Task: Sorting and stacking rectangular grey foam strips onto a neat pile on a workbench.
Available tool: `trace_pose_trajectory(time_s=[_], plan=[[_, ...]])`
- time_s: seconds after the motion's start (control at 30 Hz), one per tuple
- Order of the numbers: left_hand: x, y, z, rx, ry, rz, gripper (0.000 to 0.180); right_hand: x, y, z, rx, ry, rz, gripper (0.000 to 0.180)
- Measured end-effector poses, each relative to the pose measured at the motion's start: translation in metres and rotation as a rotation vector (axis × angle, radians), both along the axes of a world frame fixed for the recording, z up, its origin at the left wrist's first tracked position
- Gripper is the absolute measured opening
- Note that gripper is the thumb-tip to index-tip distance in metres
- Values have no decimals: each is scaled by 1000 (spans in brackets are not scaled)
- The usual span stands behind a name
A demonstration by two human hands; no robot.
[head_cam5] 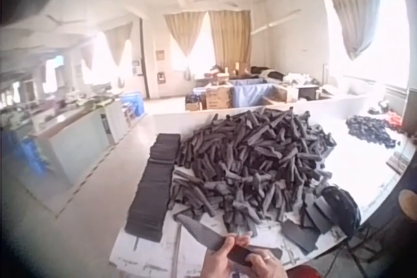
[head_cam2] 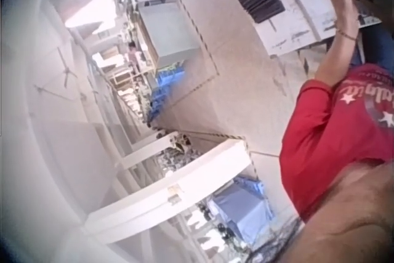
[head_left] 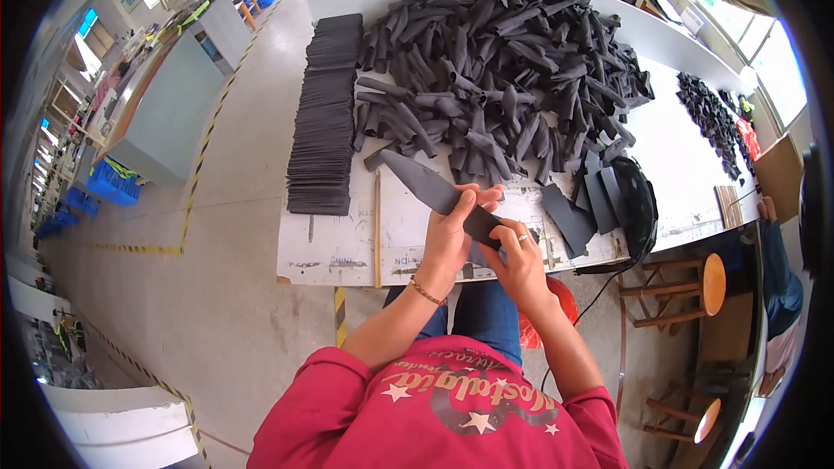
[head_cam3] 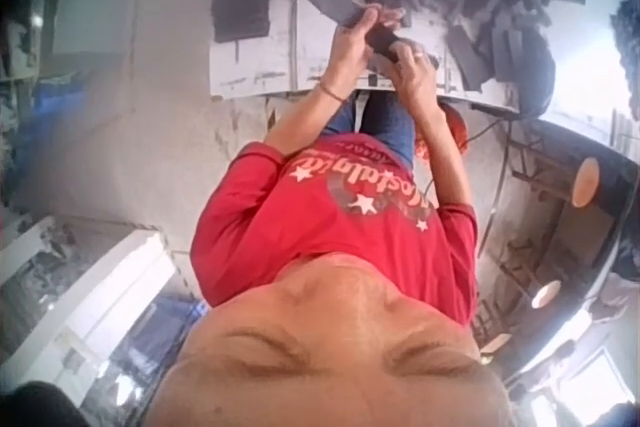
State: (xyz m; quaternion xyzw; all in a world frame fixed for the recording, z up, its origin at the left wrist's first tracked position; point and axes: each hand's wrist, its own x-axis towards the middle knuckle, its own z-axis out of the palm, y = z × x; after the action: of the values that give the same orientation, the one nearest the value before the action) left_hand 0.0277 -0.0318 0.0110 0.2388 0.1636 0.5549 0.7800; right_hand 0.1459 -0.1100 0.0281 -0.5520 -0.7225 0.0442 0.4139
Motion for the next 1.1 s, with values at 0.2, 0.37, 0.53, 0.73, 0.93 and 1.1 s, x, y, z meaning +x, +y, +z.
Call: trace_pose_trajectory(time_s=[0.2,0.37,0.53,0.73,0.93,1.1], plan=[[4,-3,-6,-21,-35,-17,20,-6,13,2,52,16,71,30],[-1,-7,-7,-74,-32,-22,21,-11,11,12,25,-19,45,32],[-6,-4,0,-91,24,-4,28,-1,5,9,-3,-87,62,32],[-21,8,25,-7,68,161,34,11,4,11,84,-139,190,25],[-6,1,15,-42,11,231,38,7,11,7,147,-72,215,21],[0,-5,12,-67,-41,230,37,9,15,4,178,-115,258,23]])
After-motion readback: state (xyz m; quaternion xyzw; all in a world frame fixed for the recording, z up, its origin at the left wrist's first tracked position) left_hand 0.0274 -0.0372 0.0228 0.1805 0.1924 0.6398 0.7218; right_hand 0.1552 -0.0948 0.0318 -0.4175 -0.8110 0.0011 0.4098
